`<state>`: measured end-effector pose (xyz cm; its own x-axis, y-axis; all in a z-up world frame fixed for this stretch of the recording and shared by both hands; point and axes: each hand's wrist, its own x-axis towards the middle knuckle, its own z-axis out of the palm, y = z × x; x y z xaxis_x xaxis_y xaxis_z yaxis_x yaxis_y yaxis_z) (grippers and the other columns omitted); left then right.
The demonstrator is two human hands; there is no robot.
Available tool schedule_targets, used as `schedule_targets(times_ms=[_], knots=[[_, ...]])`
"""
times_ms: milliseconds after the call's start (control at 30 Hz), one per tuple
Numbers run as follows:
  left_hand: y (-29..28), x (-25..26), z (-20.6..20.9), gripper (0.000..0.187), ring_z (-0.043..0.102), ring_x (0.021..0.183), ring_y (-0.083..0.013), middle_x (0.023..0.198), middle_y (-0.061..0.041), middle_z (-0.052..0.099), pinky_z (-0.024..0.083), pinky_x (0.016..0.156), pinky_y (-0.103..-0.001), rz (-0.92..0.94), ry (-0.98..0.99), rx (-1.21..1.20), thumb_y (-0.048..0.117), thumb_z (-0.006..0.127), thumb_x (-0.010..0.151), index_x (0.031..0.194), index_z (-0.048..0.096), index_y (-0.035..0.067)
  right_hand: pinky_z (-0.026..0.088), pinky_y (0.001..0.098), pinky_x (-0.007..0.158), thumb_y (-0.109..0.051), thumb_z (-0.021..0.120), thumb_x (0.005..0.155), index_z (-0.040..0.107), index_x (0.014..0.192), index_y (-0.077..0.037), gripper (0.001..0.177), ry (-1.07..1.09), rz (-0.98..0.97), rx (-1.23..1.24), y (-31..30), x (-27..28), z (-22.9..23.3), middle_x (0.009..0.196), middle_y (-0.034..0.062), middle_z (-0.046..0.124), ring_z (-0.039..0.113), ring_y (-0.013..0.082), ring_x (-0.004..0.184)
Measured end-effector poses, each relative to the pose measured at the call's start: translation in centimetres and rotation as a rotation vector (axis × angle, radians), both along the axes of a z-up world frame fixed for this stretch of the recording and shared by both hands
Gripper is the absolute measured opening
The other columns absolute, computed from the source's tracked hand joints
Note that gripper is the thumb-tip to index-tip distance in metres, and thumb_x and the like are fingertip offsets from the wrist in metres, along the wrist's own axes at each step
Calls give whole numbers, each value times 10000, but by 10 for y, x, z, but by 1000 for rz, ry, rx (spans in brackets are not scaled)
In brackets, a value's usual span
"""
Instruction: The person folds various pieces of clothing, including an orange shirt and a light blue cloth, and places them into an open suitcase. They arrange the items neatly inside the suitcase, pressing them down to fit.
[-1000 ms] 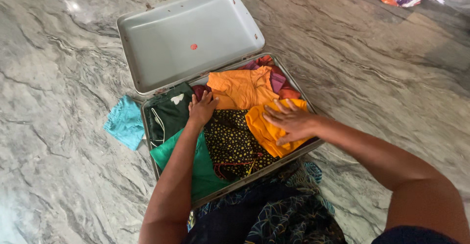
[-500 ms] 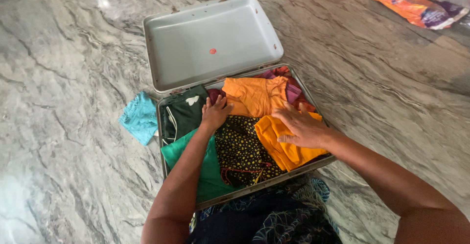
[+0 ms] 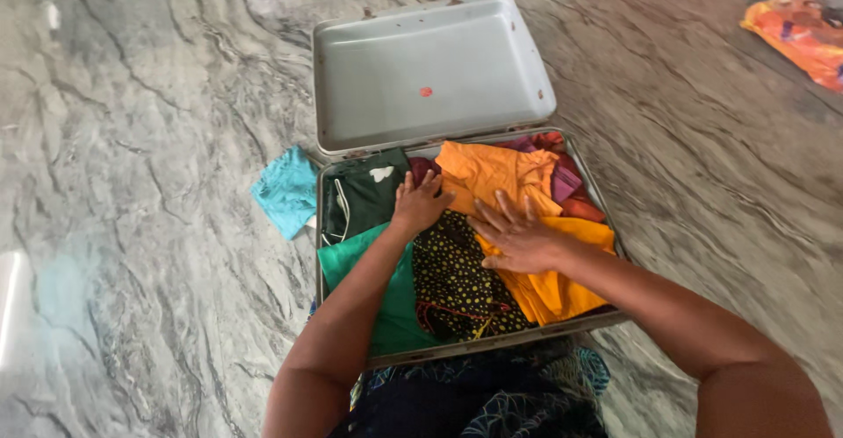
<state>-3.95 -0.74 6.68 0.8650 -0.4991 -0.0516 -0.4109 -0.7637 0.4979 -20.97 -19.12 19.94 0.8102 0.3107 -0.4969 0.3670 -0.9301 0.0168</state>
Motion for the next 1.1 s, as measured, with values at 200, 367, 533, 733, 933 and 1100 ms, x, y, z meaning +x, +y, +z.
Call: schedule_targets(times_ms=[200,367,533,733,933,1100], knots=[[-1,-5,3,762,112,1559,-451,1676,-57,295,116,1245,-550,-1,5,3,646,480,930,1552,435,206,24,682,1224,-720,263,958,113,1648,-265,840,-48,-13,138,-8,44,11,1729,43,33,-8,391,1567],[-1,-5,6,749,119,1552,-454,1675,-56,295,109,1240,-553,-17,-7,19,614,474,937,1562,418,207,116,704,1198,-719,327,970,190,1638,-238,834,-290,-46,211,-15,96,-14,1715,76,114,86,417,1572],[-1,-8,13,729,99,1565,-438,1676,-40,290,95,1255,-534,-10,26,40,579,494,935,1557,426,204,120,757,1138,-669,454,960,185,1621,-245,831,-389,-54,133,1,120,-45,1709,94,55,60,491,1522],[-2,-11,26,747,80,1567,-438,1685,-34,282,82,1259,-527,-15,36,60,596,493,944,1557,420,175,139,756,1138,-591,485,976,195,1621,-264,780,-437,-37,102,0,119,-49,1720,85,54,76,475,1535],[-2,-17,33,780,83,1563,-438,1682,-43,278,78,1257,-530,-19,29,59,627,498,937,1562,408,170,125,748,1144,-565,496,961,191,1624,-282,783,-448,-44,111,-2,115,-51,1711,68,51,72,457,1538],[-3,-23,38,777,88,1564,-440,1677,-45,286,85,1257,-539,-18,21,57,646,476,941,1564,405,187,124,747,1155,-540,499,981,230,1623,-284,742,-505,-37,184,-6,110,-55,1717,61,108,91,461,1543]])
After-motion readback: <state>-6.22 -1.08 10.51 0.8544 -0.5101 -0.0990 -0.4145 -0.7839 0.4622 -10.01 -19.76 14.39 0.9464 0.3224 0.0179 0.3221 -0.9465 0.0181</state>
